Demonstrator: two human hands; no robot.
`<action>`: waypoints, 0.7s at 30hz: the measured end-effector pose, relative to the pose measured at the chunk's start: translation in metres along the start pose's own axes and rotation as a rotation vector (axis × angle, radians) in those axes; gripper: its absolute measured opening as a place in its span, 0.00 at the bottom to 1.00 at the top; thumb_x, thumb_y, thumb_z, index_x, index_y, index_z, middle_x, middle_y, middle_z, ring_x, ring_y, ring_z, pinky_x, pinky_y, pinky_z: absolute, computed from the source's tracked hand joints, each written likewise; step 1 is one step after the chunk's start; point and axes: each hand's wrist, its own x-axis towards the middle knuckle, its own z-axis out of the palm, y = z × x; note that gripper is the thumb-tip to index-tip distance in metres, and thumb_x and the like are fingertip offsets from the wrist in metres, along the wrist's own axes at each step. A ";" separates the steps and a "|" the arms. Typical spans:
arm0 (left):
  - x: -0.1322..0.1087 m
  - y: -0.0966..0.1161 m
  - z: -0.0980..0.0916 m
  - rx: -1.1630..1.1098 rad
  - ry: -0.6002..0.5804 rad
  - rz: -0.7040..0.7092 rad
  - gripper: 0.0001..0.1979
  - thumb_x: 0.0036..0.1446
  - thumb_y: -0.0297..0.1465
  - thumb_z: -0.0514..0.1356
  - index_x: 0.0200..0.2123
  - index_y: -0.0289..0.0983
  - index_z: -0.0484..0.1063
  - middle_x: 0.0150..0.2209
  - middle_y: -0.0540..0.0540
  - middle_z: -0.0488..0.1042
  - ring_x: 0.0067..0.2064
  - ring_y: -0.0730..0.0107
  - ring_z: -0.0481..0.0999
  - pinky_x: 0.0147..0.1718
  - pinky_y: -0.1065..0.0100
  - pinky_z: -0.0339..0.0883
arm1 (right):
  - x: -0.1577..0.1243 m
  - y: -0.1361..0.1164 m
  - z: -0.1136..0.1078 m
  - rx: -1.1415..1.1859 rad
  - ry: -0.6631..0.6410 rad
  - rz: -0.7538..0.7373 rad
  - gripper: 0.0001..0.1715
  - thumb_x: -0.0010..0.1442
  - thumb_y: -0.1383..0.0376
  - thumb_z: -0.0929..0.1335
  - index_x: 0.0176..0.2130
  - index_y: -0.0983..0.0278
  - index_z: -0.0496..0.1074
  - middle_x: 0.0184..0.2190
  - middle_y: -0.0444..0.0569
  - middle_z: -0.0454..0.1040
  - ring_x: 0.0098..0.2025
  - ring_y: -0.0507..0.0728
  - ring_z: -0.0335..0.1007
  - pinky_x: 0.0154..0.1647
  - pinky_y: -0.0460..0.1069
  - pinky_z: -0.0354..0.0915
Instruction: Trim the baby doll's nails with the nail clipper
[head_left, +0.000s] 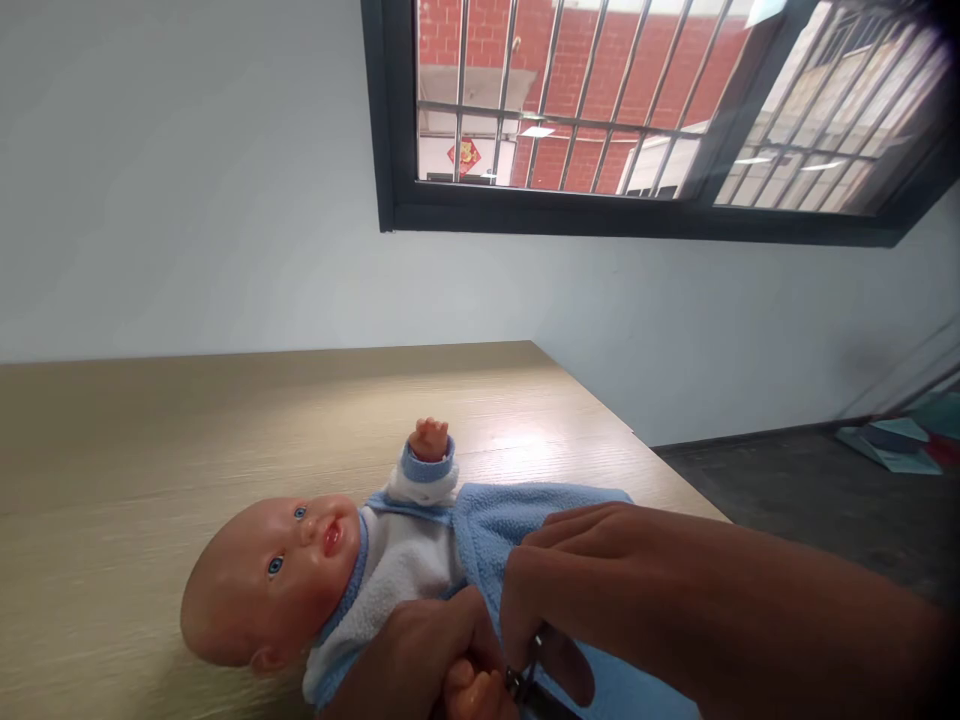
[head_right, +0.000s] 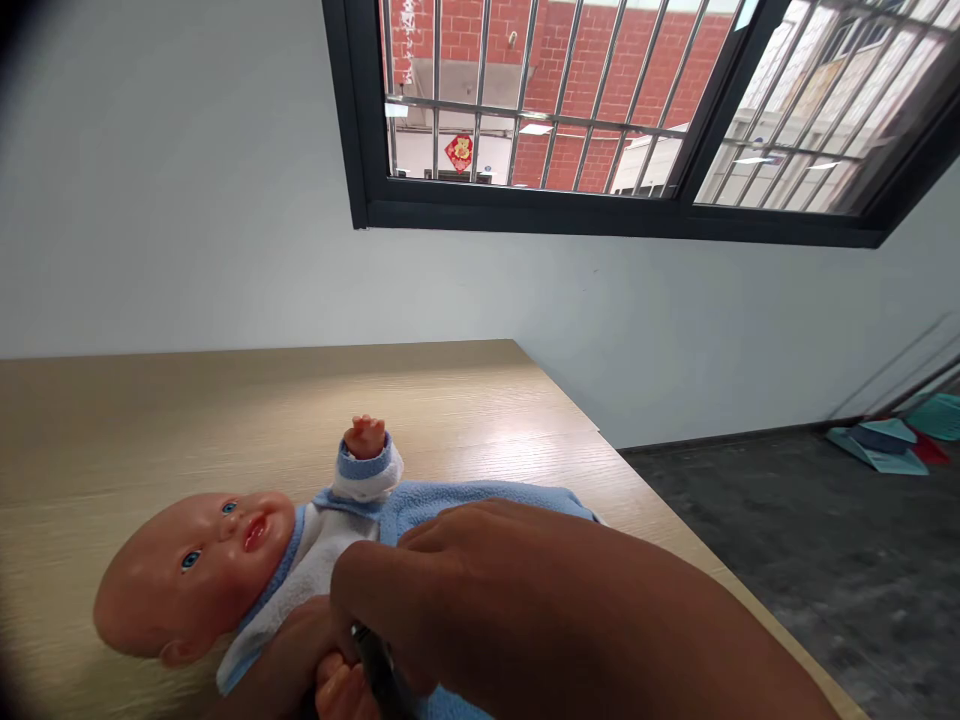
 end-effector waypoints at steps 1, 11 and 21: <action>0.004 0.004 0.000 0.002 0.008 -0.002 0.14 0.62 0.43 0.69 0.39 0.41 0.72 0.31 0.49 0.70 0.38 0.66 0.73 0.37 0.70 0.73 | 0.001 -0.001 -0.001 -0.024 0.004 0.000 0.17 0.59 0.70 0.75 0.41 0.54 0.67 0.37 0.34 0.74 0.34 0.52 0.69 0.27 0.46 0.53; -0.017 -0.001 0.002 0.025 0.026 0.004 0.14 0.67 0.46 0.63 0.40 0.41 0.73 0.32 0.48 0.76 0.34 0.68 0.74 0.31 0.69 0.67 | 0.007 -0.008 -0.013 -0.121 -0.070 0.015 0.21 0.57 0.69 0.79 0.41 0.56 0.67 0.34 0.38 0.71 0.29 0.52 0.64 0.22 0.45 0.48; -0.030 -0.029 0.009 0.045 0.055 -0.034 0.09 0.67 0.36 0.61 0.35 0.39 0.71 0.32 0.50 0.72 0.31 0.73 0.68 0.28 0.70 0.56 | 0.000 -0.009 -0.008 -0.067 0.030 -0.028 0.19 0.66 0.62 0.80 0.39 0.58 0.68 0.34 0.34 0.74 0.29 0.48 0.68 0.21 0.44 0.53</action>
